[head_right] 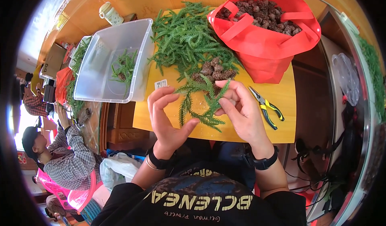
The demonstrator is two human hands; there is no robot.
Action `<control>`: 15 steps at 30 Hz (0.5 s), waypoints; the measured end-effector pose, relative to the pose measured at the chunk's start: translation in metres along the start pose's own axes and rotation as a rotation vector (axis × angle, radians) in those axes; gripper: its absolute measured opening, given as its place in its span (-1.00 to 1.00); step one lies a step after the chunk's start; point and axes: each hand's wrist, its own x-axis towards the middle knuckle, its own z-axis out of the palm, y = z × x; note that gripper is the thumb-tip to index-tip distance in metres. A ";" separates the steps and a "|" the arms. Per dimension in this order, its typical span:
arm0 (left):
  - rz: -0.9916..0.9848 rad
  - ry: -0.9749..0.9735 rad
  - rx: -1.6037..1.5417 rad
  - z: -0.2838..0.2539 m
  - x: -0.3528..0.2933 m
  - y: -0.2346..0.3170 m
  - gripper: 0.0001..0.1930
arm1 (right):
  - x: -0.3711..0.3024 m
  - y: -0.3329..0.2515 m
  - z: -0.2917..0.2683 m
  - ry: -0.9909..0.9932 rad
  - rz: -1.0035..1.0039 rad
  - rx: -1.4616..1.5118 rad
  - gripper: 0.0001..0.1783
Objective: Trimming small green plant branches or herbs using yellow-handled shears.
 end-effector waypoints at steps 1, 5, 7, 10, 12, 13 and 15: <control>-0.001 0.000 0.002 -0.001 0.003 0.004 -0.36 | 0.000 -0.001 0.001 -0.005 0.000 -0.005 -0.63; 0.059 -0.196 0.041 -0.003 0.018 0.009 -0.35 | -0.002 -0.002 0.005 -0.050 0.014 -0.013 -0.64; 0.040 -0.356 -0.017 -0.002 0.019 0.006 -0.34 | -0.002 -0.003 0.005 -0.085 -0.022 -0.076 -0.63; -0.114 -0.409 -0.238 -0.001 0.018 0.002 -0.35 | -0.003 -0.002 0.001 -0.129 0.023 -0.116 -0.59; -0.148 -0.431 -0.314 -0.003 0.019 0.005 -0.37 | -0.005 -0.002 -0.001 -0.132 0.022 -0.106 -0.58; -0.164 -0.489 -0.287 -0.004 0.019 0.004 -0.43 | -0.005 -0.002 -0.002 -0.136 0.021 -0.097 -0.57; -0.180 -0.545 -0.254 -0.003 0.012 -0.001 -0.49 | -0.007 -0.003 0.002 -0.103 -0.008 -0.034 -0.55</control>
